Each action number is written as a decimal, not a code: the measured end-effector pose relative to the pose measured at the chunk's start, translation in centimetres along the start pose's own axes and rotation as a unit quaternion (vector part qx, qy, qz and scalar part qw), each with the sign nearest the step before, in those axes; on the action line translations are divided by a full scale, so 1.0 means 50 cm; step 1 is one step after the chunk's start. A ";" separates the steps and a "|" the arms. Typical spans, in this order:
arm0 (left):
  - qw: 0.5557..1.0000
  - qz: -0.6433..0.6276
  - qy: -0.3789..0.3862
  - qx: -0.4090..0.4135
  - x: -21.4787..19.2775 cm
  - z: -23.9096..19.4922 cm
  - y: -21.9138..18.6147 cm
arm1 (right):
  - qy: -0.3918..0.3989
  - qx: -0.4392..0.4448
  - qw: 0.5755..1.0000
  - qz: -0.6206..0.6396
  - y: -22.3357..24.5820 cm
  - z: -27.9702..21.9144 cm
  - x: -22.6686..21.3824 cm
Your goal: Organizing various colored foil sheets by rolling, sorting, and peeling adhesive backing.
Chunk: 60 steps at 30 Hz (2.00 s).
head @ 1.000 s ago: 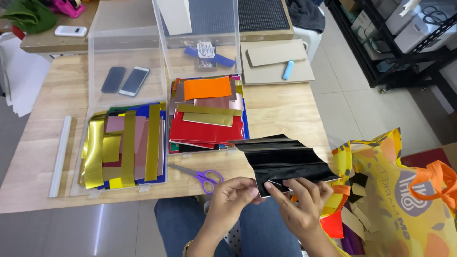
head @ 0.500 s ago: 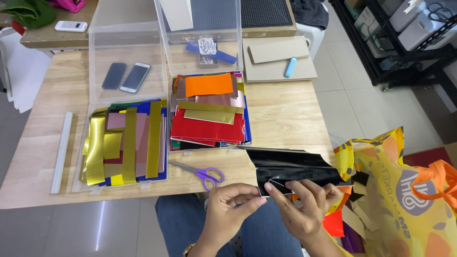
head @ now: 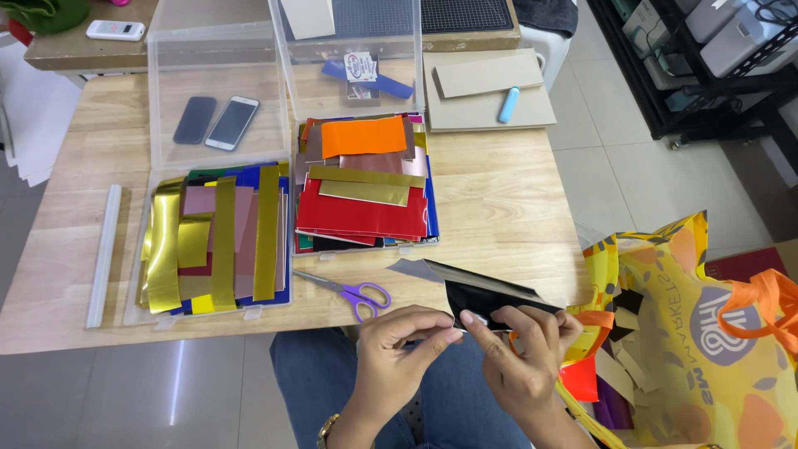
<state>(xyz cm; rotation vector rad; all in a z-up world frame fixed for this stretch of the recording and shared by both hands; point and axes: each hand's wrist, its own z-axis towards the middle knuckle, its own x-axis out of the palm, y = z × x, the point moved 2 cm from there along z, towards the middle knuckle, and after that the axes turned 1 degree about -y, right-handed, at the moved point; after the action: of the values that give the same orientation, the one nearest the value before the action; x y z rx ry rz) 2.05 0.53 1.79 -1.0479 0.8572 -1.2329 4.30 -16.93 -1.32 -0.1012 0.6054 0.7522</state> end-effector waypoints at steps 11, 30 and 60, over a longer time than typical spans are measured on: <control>0.998 0.012 -0.002 0.057 -0.013 0.015 -0.005 | 0.019 0.061 0.995 0.070 0.032 0.005 0.004; 0.999 -0.037 -0.002 0.020 -0.018 0.010 -0.009 | -0.012 0.091 0.992 0.090 0.059 0.021 -0.003; 0.999 0.022 -0.035 -0.006 -0.009 0.020 -0.042 | 0.003 0.079 0.997 0.002 0.047 0.015 0.008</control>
<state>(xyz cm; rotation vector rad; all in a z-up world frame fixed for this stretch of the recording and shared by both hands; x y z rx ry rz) 2.26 1.07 4.10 -1.0705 0.8302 -1.1494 3.29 -14.74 -0.62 0.0435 0.6694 0.7060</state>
